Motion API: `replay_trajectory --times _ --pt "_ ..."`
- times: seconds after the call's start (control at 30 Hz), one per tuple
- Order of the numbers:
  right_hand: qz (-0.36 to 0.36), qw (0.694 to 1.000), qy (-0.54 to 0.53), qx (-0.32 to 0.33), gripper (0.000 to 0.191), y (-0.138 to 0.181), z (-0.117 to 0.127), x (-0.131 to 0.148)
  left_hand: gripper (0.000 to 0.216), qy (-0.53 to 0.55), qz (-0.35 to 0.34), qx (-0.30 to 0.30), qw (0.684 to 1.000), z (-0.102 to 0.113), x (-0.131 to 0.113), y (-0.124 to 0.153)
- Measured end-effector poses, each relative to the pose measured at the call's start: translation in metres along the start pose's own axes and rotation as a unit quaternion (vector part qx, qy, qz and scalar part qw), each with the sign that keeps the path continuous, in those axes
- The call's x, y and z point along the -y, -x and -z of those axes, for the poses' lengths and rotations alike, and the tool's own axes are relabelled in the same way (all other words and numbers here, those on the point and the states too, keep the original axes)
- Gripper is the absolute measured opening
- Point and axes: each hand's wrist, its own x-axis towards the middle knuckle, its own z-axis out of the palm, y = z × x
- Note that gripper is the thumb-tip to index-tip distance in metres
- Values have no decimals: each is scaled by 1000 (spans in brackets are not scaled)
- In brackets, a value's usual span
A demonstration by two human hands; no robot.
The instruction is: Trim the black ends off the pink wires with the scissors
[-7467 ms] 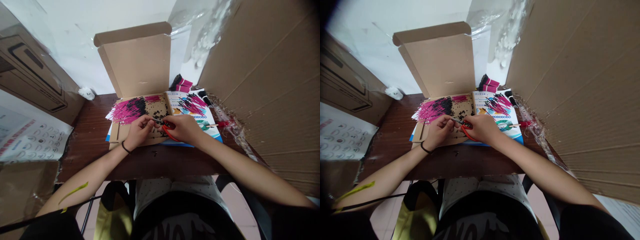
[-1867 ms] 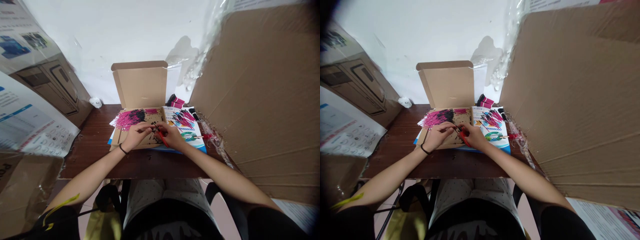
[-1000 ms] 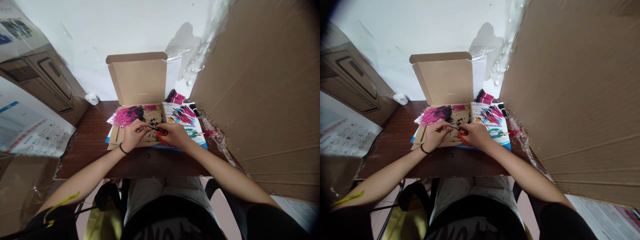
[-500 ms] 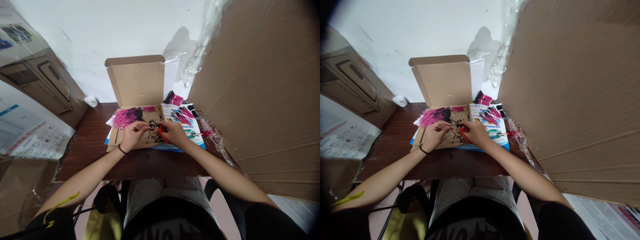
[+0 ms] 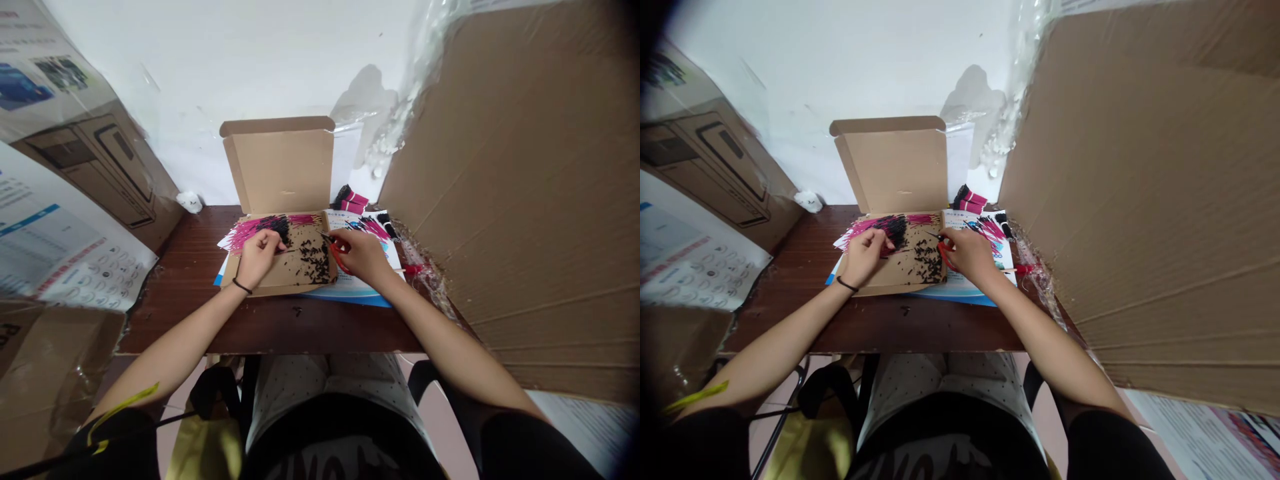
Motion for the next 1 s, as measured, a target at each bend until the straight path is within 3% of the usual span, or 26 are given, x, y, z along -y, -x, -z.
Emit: replay_trajectory --times 0.13,0.27,0.37,0.5,1.0 --pt "-60 982 173 42 34 -6 1 -16 41 -165 -38 4 986 15 10 -12" --pt "-85 963 241 90 35 -8 -4 -27 24 -262 -125 52 955 18 13 -14" --pt "-106 955 264 84 36 -8 -4 -29 14 -298 -170 109 933 12 18 -11" --pt "-108 960 250 67 39 -8 -4 -23 13 -331 -152 157 918 4 22 -6" --pt "-65 968 231 78 36 -4 -14 -18 13 -366 -119 134 913 -2 20 -4"
